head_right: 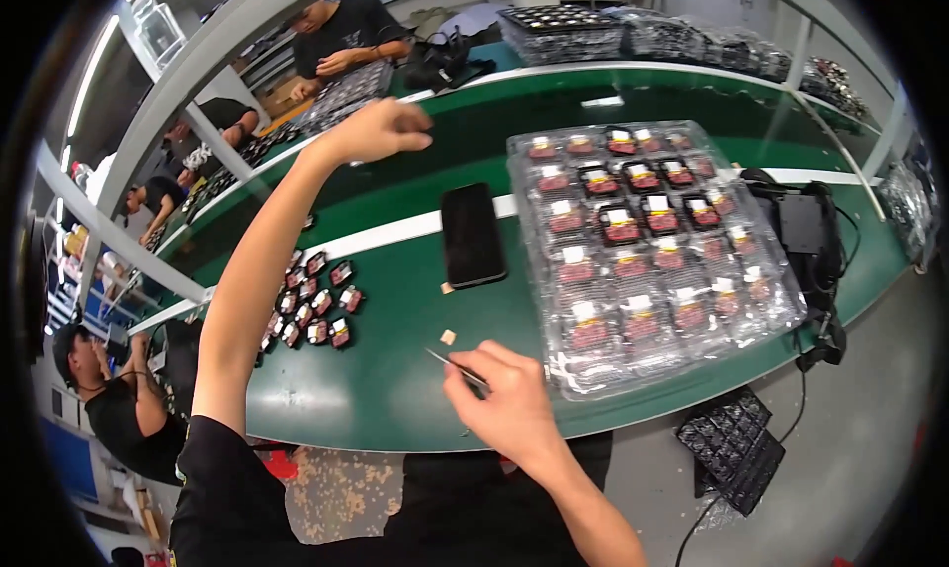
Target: Assembling electronic components into smartwatch casings using tweezers.
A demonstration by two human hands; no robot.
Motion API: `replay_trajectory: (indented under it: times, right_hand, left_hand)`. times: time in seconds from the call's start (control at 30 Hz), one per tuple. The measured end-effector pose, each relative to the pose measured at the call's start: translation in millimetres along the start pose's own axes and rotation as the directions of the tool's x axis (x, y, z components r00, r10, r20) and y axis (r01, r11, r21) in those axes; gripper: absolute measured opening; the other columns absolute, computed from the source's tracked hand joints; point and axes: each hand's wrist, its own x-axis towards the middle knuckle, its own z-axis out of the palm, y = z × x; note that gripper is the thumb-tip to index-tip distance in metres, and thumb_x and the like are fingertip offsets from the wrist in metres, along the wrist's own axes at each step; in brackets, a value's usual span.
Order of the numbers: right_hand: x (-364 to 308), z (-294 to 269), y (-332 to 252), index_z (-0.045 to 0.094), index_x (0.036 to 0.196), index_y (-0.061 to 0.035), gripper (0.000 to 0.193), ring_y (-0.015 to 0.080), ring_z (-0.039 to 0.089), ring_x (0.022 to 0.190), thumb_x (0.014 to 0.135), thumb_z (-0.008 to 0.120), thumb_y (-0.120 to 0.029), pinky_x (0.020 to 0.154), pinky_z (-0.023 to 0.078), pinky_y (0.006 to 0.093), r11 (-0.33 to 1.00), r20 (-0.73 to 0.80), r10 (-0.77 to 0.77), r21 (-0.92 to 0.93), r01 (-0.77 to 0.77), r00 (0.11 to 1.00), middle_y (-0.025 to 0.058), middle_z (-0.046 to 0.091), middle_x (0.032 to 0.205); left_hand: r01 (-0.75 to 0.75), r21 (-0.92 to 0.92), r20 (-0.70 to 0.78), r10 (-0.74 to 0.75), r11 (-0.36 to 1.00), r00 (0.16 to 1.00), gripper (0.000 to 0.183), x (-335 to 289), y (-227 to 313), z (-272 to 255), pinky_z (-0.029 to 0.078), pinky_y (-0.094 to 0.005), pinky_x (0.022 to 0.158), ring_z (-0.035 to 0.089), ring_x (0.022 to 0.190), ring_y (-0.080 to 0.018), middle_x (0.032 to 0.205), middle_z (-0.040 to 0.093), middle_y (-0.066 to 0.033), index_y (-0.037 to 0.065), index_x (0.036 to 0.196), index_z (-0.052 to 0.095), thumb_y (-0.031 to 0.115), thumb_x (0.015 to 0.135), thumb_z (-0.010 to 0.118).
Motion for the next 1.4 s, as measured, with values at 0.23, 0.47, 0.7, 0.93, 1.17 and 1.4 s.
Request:
replay_trajectory:
  times: [0.23,0.47,0.7,0.93,1.17,1.4]
  right_hand:
    - [2,2,3,0.082,0.102,0.0032,0.013,0.0143,0.064,0.057,0.09,0.081,-0.002,0.051,0.047,0.0302,1.0,0.07,0.006,-0.021,-0.004,0.998,0.0081,0.07,0.076]
    - [-3,-2,1,0.082,0.097,-0.0014,0.011,0.0198,0.065,0.059,0.087,0.081,-0.005,0.055,0.052,0.0335,0.994,0.073,-0.037,-0.096,0.044,0.997,0.0088,0.07,0.077]
    - [-7,8,12,0.079,0.116,-0.0008,0.017,0.0177,0.06,0.064,0.101,0.075,-0.007,0.06,0.048,0.0331,0.995,-0.014,0.046,0.086,-0.045,0.999,0.0071,0.065,0.086]
    - [-3,11,9,0.078,0.116,0.0014,0.017,0.019,0.058,0.064,0.101,0.074,-0.004,0.058,0.046,0.0348,0.992,-0.029,0.06,0.111,-0.057,0.998,0.0089,0.063,0.086]
    - [3,6,3,0.082,0.103,-0.0014,0.013,0.014,0.062,0.06,0.091,0.083,-0.004,0.054,0.047,0.0302,0.983,-0.076,0.031,-0.176,-0.044,0.997,0.0072,0.068,0.077]
    - [5,2,4,0.083,0.106,0.0015,0.014,0.0038,0.052,0.059,0.092,0.084,0.001,0.052,0.035,0.0238,0.981,-0.072,0.154,-0.107,-0.161,0.985,0.0002,0.063,0.074]
  left_hand:
    - [0.57,0.561,-0.012,-0.683,0.6,0.731,0.058,-145,-131,18,0.06,-0.0474,0.098,0.075,0.118,-0.0406,0.121,0.08,-0.0219,0.003,0.116,0.08,0.056,0.09,0.082]
    - [0.317,0.034,-0.246,-0.299,0.948,0.922,0.04,-175,-156,52,0.059,-0.046,0.08,0.074,0.087,-0.0355,0.096,0.076,-0.0199,-0.003,0.111,0.074,0.025,0.086,0.085]
    - [0.049,-0.327,-0.372,-0.176,0.944,0.912,0.042,-192,-28,88,0.055,-0.0355,0.076,0.07,0.084,-0.0223,0.096,0.073,-0.0103,-0.001,0.11,0.072,0.002,0.069,0.08]
    - [-0.171,-0.214,0.034,0.183,0.962,0.983,0.055,-233,99,99,0.058,-0.0439,0.101,0.072,0.12,-0.0398,0.131,0.073,-0.0226,0.009,0.144,0.067,0.027,0.093,0.08]
    - [-0.154,-0.462,-0.125,0.107,0.873,0.986,0.056,-239,106,115,0.057,-0.0423,0.108,0.072,0.123,-0.0375,0.137,0.073,-0.0193,0.001,0.136,0.071,0.002,0.083,0.086]
    - [-0.147,-0.432,-0.084,0.123,0.89,0.989,0.062,-239,102,117,0.059,-0.0421,0.1,0.07,0.12,-0.0358,0.133,0.072,-0.0157,0.002,0.139,0.07,0.006,0.081,0.092]
